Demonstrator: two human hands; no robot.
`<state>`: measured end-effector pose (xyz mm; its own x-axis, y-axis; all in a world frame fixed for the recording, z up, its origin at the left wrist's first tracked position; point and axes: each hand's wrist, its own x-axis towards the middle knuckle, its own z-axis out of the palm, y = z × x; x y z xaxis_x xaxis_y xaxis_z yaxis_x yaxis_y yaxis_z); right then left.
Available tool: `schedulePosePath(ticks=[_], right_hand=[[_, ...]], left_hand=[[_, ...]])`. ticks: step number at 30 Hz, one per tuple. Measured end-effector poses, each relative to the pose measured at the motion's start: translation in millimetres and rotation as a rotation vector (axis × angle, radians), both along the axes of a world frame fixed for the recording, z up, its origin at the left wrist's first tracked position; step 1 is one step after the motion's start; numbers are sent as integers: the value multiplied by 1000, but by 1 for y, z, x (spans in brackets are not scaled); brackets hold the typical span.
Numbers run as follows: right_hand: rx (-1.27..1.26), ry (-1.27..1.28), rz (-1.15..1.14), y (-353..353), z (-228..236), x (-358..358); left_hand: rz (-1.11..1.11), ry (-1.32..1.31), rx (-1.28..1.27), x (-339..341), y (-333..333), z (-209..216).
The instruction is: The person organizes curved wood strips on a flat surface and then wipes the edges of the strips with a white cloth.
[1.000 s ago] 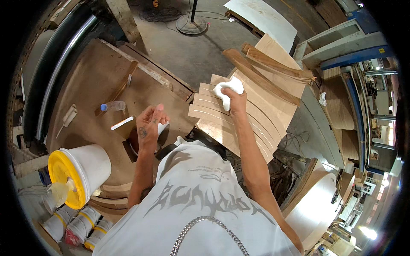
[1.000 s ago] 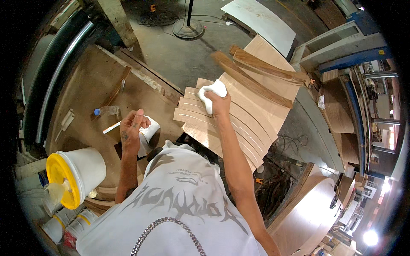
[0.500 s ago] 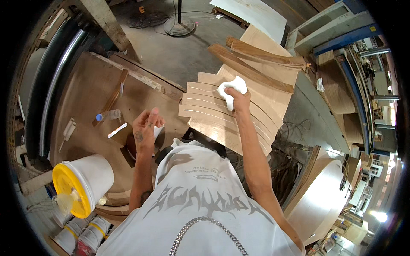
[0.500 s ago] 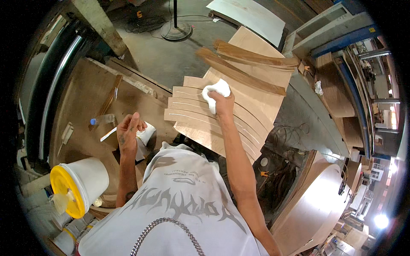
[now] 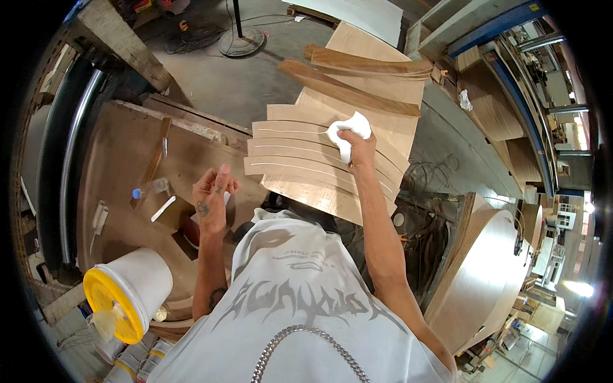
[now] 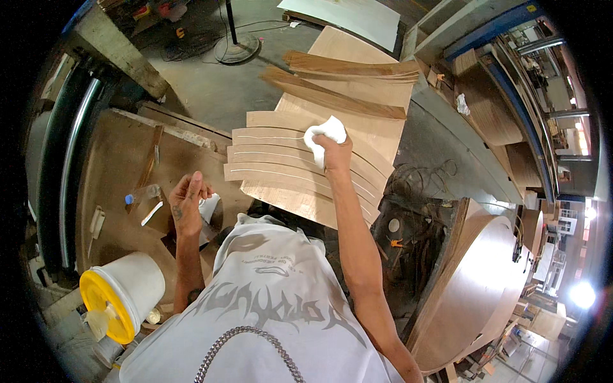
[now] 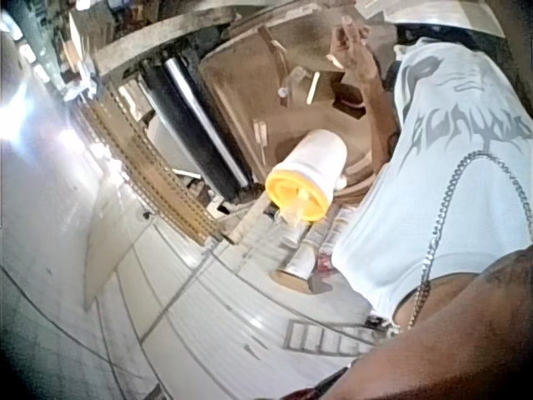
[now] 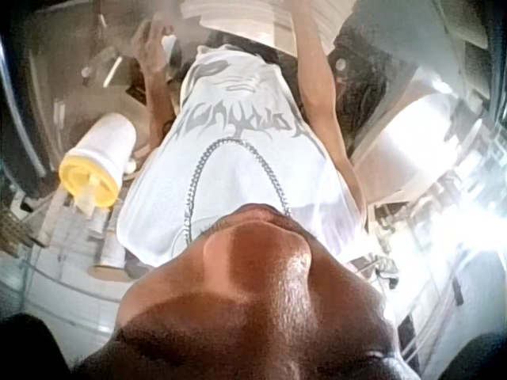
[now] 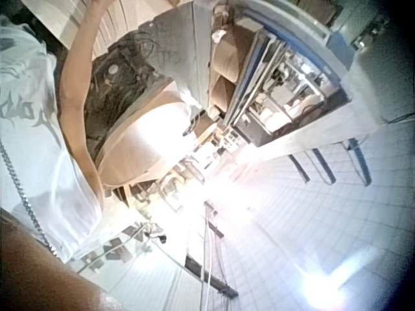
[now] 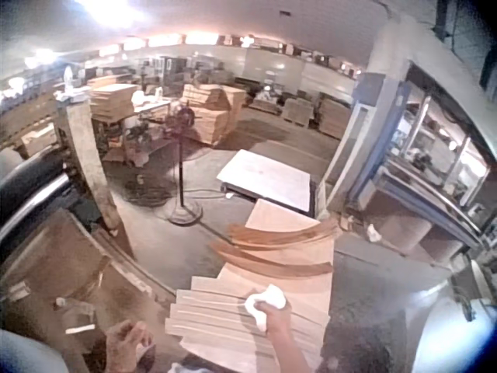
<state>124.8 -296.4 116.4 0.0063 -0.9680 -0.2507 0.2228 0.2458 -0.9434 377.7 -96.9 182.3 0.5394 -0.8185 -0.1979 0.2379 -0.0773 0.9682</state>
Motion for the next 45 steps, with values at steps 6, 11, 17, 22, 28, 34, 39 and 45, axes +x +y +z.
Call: schedulePosePath(ticks=[6, 11, 17, 22, 28, 34, 39, 45], right_hand=[[-9, 50, -41, 3, 0, -27], [5, 70, -127, 10, 6, -43], [12, 69, -195, 16, 7, -69], [51, 112, -263, 23, 14, -85], [-2, 50, -329, 31, 15, -102], [15, 63, -389, 35, -2, -131], [-11, 55, -421, 41, -10, -149], [77, 86, -509, 51, 7, -158]], left_hand=[[-51, 13, -11, -10, -8, 3], [-73, -14, 9, -18, -14, 8], [-103, 11, -3, -23, -19, 6], [-134, -65, 31, -29, -23, 10], [-160, -88, 34, -33, -29, 8], [-205, -44, -14, -31, -32, 1], [-217, 5, -21, -34, -37, 2], [-238, 18, -21, -37, -43, 8]])
